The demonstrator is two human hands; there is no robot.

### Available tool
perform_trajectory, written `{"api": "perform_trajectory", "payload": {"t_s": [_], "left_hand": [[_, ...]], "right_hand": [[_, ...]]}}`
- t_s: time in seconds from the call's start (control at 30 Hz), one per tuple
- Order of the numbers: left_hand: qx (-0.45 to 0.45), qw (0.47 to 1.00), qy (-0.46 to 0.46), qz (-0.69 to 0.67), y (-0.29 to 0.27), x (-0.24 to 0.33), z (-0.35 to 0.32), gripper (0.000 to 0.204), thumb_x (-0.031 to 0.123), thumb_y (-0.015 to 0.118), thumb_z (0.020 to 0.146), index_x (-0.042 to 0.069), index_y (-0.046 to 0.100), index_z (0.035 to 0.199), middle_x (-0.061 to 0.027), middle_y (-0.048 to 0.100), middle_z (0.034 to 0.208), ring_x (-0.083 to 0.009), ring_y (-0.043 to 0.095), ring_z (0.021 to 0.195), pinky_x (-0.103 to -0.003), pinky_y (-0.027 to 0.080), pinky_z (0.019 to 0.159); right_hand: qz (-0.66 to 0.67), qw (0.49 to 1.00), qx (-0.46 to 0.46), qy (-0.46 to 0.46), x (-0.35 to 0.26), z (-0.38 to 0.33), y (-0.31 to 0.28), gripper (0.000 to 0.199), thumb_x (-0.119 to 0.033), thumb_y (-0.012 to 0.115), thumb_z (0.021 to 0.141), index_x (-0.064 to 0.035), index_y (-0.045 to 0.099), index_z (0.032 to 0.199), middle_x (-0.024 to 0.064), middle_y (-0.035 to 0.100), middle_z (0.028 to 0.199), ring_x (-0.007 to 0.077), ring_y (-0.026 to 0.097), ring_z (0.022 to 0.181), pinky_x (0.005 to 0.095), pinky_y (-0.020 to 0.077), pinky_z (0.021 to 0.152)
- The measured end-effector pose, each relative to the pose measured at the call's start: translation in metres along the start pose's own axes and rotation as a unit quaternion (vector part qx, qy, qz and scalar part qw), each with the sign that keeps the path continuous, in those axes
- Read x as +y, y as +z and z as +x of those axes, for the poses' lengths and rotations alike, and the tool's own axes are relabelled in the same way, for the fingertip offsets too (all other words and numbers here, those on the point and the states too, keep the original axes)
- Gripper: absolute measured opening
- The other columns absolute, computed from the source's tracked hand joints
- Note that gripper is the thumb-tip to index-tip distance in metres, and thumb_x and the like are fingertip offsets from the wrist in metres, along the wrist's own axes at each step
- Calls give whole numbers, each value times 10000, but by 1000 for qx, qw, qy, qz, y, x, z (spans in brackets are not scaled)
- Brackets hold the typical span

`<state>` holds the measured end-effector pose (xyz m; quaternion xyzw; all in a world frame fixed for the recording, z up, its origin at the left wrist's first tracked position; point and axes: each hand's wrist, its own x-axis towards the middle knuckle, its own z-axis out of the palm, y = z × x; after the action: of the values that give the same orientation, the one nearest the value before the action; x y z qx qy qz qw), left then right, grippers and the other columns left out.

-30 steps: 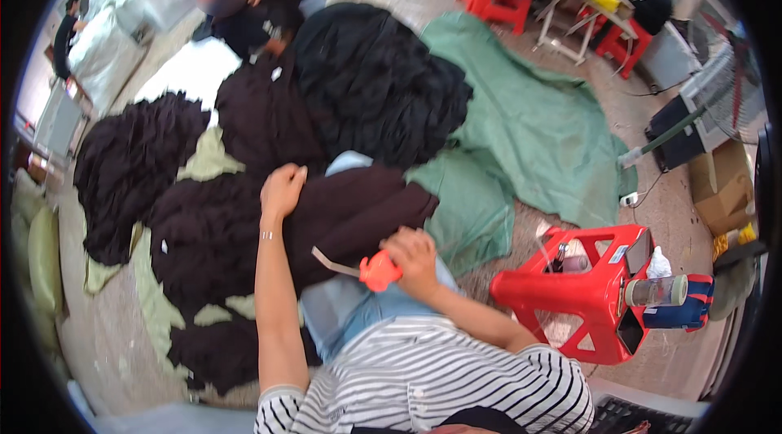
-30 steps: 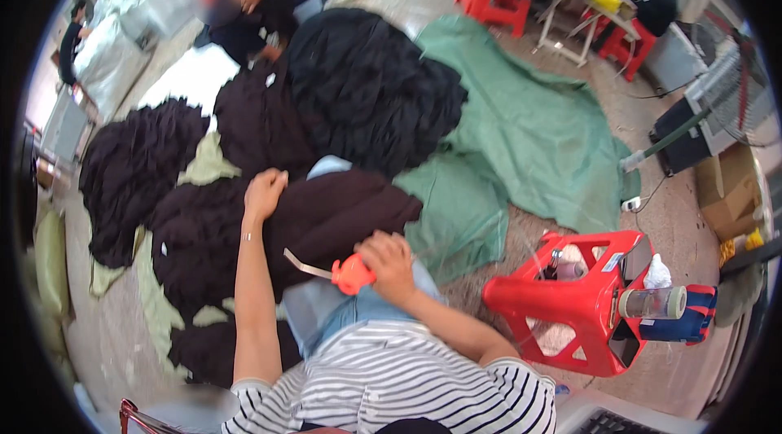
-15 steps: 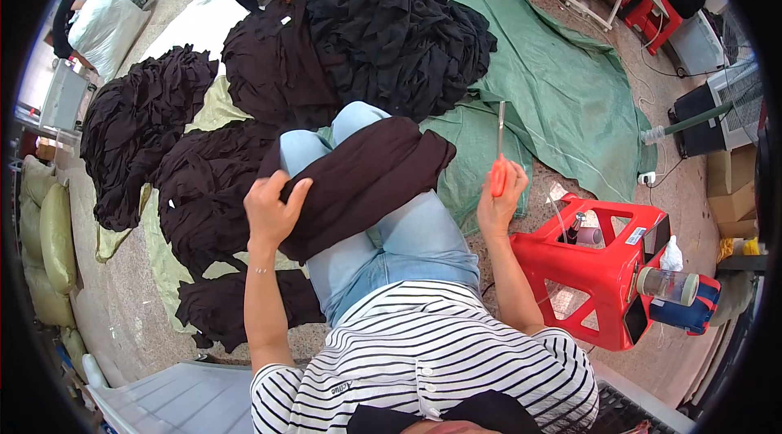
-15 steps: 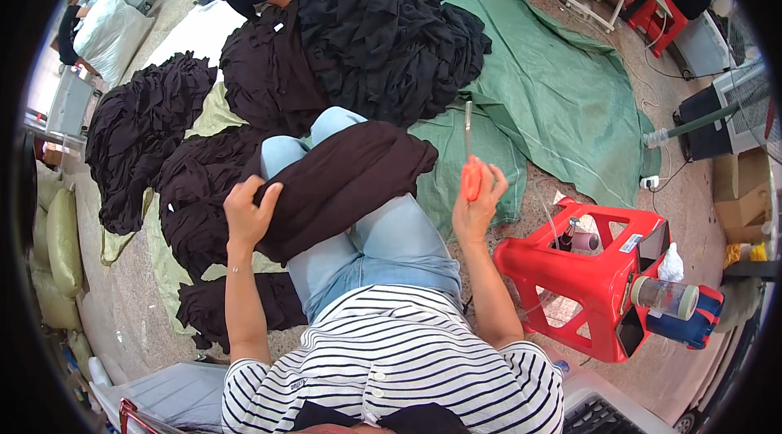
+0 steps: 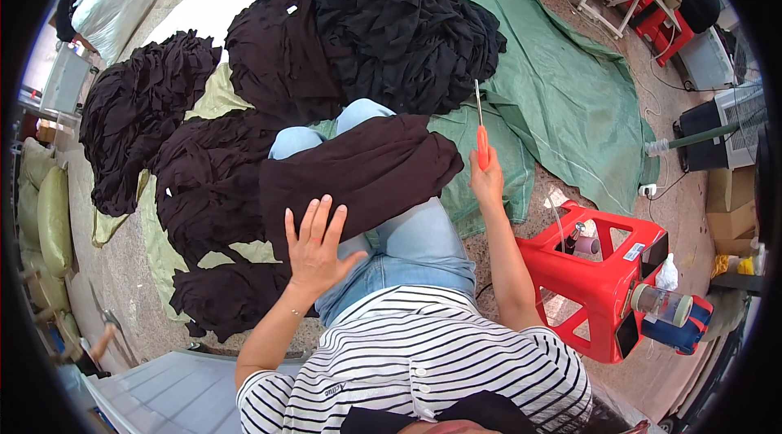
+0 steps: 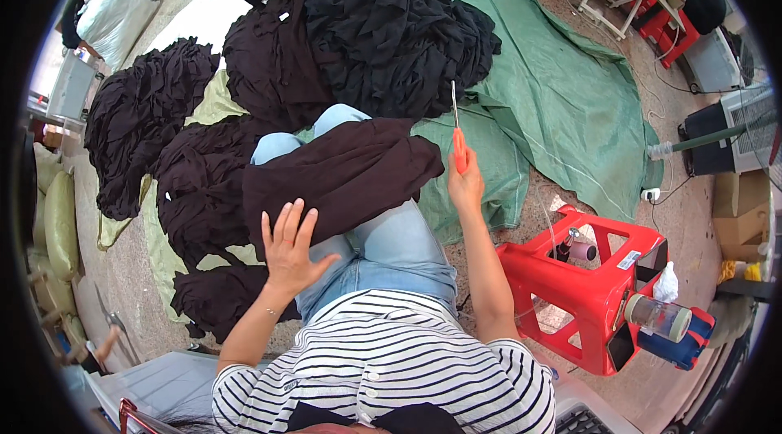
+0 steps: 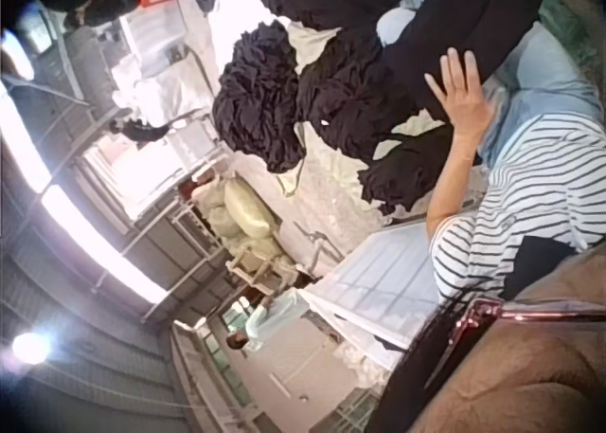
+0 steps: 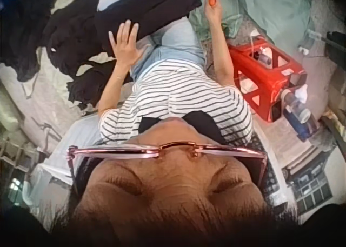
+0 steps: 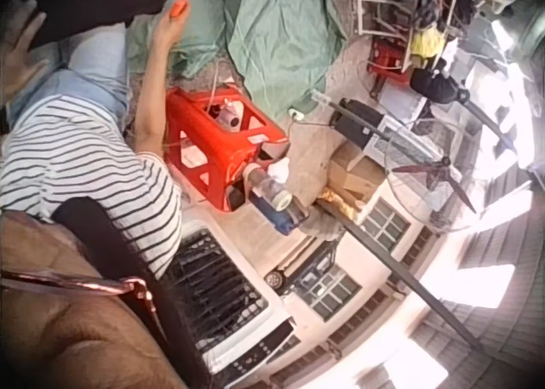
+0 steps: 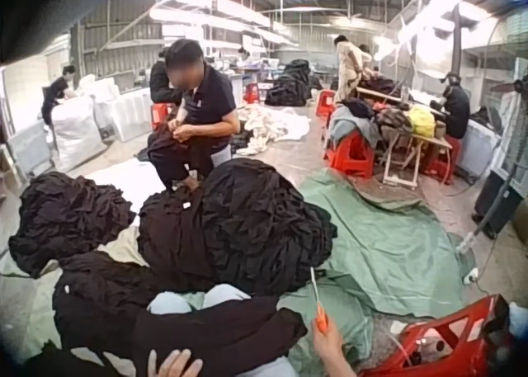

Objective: Trimming excess threads and fabric from dark garments using scissors in a textile manufacturing environment.

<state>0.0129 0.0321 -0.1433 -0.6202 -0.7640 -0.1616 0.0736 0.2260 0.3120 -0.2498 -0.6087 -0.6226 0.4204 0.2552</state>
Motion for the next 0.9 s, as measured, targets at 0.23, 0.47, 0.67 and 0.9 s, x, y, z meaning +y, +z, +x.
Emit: {"api": "perform_trajectory", "payload": {"t_s": [0.23,0.47,0.67,0.9], "left_hand": [[71,975,-8,-212,-22,-34,2,330,-89,661,627,17,632,938,-117,694,997,-328,656,966,-472,477,966],[58,960,-164,-217,-81,-75,-46,401,-81,757,587,38,572,922,-123,585,807,-297,615,720,-335,488,664],[-81,961,-186,-187,-68,-77,-71,599,115,909,549,51,623,1071,-116,622,987,-342,614,948,-400,511,809],[-8,960,-210,-184,8,-30,-100,746,149,865,644,29,513,1291,-195,504,1274,-401,485,1200,-465,427,1015]], "right_hand": [[-26,999,-32,-17,-9,26,16,473,-365,663,916,-148,552,1322,124,696,1145,312,662,1075,406,490,910],[-54,998,-32,-20,-5,5,4,471,-368,659,921,-155,550,1326,116,698,1149,315,658,1086,414,486,922],[51,992,-110,32,30,2,5,439,-374,686,928,-84,605,1247,76,691,1025,203,642,950,348,478,869],[88,992,-86,-9,0,-26,-31,406,-304,677,949,-44,604,1252,49,655,936,142,587,837,283,473,753]]}}
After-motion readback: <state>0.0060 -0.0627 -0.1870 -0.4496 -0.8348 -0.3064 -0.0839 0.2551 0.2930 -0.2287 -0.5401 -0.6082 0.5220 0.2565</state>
